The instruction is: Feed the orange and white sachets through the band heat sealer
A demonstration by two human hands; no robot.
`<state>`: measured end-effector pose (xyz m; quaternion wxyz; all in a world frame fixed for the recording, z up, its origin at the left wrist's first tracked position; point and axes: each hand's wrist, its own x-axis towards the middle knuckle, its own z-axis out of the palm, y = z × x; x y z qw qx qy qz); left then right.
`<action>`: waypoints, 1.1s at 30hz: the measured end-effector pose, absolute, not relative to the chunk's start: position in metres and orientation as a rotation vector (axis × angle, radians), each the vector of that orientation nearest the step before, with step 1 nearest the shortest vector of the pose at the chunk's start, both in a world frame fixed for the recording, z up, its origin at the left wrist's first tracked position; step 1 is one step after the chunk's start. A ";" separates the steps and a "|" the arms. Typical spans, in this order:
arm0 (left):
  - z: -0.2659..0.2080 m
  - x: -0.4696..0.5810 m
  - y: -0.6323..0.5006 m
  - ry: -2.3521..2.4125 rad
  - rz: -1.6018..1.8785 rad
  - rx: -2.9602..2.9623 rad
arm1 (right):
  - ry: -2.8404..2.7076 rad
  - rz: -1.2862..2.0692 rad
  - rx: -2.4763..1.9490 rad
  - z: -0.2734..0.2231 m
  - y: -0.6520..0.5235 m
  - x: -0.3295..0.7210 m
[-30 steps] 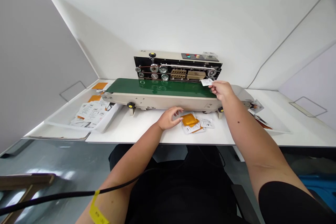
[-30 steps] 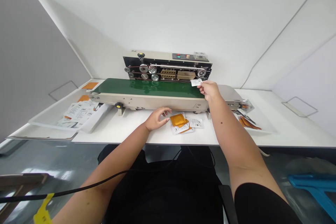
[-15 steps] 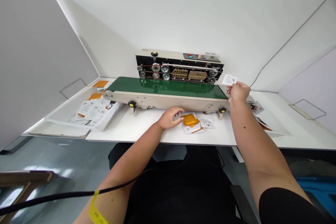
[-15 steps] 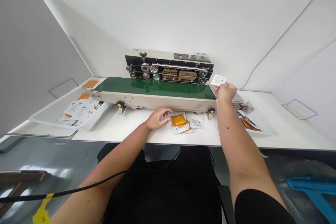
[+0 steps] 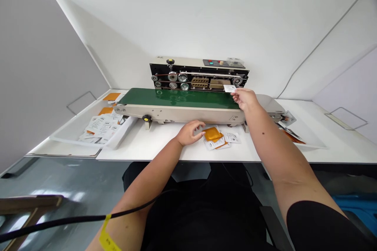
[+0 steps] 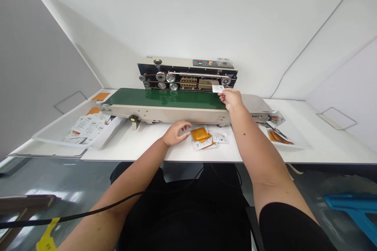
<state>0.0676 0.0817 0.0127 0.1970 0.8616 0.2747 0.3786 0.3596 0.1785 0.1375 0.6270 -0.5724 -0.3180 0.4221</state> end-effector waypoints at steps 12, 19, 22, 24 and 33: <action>-0.001 0.072 0.088 0.596 0.664 2.553 | -1.502 -0.051 -1.185 0.076 0.036 0.321; -0.003 0.072 0.085 0.696 0.575 2.547 | -2.048 -0.006 -1.262 -0.016 -0.006 0.304; -0.003 0.074 0.085 0.731 0.545 2.566 | -2.152 0.029 -1.469 -0.030 0.001 0.305; -0.003 0.075 0.086 0.741 0.552 2.586 | -2.224 0.094 -1.500 -0.031 0.004 0.304; -0.010 0.075 0.097 0.750 0.811 2.590 | -2.202 0.271 -1.399 -0.026 0.003 0.303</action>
